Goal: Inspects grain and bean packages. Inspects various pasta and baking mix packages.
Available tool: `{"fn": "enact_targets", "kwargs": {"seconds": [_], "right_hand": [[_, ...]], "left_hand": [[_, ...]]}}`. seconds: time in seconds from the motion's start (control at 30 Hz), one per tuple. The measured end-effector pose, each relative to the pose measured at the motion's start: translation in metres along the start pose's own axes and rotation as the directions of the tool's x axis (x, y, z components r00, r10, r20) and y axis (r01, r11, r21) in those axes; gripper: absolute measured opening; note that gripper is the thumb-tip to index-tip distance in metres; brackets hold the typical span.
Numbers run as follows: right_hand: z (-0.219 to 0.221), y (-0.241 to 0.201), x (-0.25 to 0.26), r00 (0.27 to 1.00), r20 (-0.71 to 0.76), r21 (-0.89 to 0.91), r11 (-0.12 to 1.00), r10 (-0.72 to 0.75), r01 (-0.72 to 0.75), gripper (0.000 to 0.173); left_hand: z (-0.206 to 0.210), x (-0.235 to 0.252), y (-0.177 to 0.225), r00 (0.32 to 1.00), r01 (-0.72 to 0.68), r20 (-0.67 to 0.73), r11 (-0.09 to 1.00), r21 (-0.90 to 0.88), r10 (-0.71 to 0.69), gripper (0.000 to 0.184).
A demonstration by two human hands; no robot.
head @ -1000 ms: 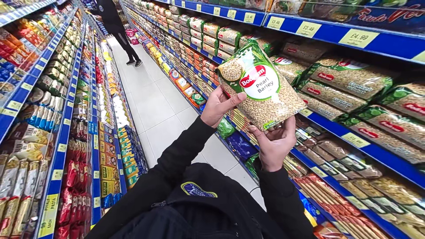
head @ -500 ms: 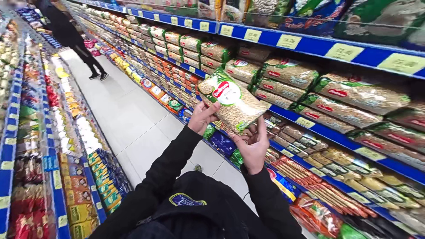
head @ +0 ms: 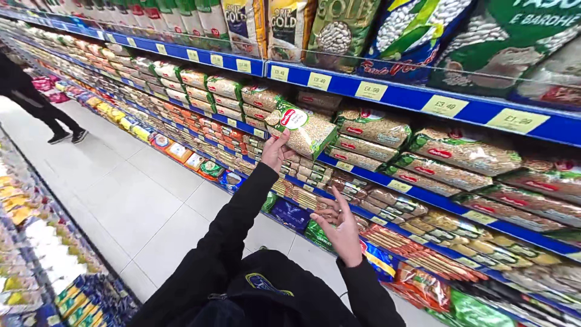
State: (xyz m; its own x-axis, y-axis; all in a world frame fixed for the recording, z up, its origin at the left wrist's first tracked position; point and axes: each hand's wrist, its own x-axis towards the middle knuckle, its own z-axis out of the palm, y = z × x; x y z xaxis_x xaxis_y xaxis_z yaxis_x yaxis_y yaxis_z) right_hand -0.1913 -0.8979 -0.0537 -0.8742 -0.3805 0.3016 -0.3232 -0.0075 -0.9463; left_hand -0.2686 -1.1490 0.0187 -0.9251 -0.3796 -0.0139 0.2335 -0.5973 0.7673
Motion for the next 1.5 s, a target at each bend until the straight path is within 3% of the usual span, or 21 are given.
{"fn": "enact_targets", "kwargs": {"seconds": [0.23,0.5,0.73,0.8,0.87,0.97,1.07,1.2,1.37,1.5], "right_hand": [[0.020,0.038,0.011,0.989,0.012,-0.079,0.986,0.149,-0.147,0.085],[0.039,0.061,0.030,0.965,-0.013,-0.120,0.958,0.261,-0.261,0.074],[0.054,0.070,0.041,0.957,0.017,-0.127,0.950,0.288,-0.284,0.066],[0.055,0.070,0.041,0.952,0.023,-0.128,0.946,0.304,-0.299,0.065],[0.056,0.072,0.044,0.955,0.020,-0.110,0.950,0.296,-0.293,0.064],[0.056,0.074,0.044,0.962,0.023,-0.074,0.960,0.273,-0.271,0.061],[0.057,0.074,0.049,0.963,0.012,-0.072,0.960,0.270,-0.269,0.059],[0.060,0.074,0.048,0.960,0.014,-0.063,0.959,0.279,-0.277,0.058],[0.062,0.076,0.039,0.965,0.027,-0.055,0.964,0.261,-0.260,0.055],[0.066,0.085,0.033,0.958,0.061,-0.029,0.960,0.279,-0.277,0.054]], "left_hand": [[0.003,0.068,-0.002,0.997,0.081,0.007,0.997,-0.016,-0.081,0.039],[0.010,0.102,-0.014,0.988,0.150,-0.015,0.988,-0.027,-0.151,0.051],[0.033,0.115,-0.018,0.980,0.196,-0.007,0.966,-0.168,-0.200,0.061],[0.026,0.117,-0.017,0.983,0.183,0.020,0.981,-0.064,-0.182,0.060],[0.015,0.124,-0.017,0.992,0.107,0.048,0.978,0.179,-0.117,0.057],[-0.001,0.130,-0.010,0.991,0.083,0.044,0.821,0.565,-0.130,0.050],[-0.003,0.136,-0.004,0.971,0.093,0.084,0.674,0.733,-0.226,0.053],[-0.001,0.137,-0.013,0.965,0.085,0.094,0.633,0.770,-0.244,0.057],[-0.006,0.129,-0.019,0.967,0.076,0.138,0.762,0.644,-0.213,0.051],[-0.010,0.129,-0.018,0.978,0.020,0.143,0.753,0.658,-0.151,0.048]]}}
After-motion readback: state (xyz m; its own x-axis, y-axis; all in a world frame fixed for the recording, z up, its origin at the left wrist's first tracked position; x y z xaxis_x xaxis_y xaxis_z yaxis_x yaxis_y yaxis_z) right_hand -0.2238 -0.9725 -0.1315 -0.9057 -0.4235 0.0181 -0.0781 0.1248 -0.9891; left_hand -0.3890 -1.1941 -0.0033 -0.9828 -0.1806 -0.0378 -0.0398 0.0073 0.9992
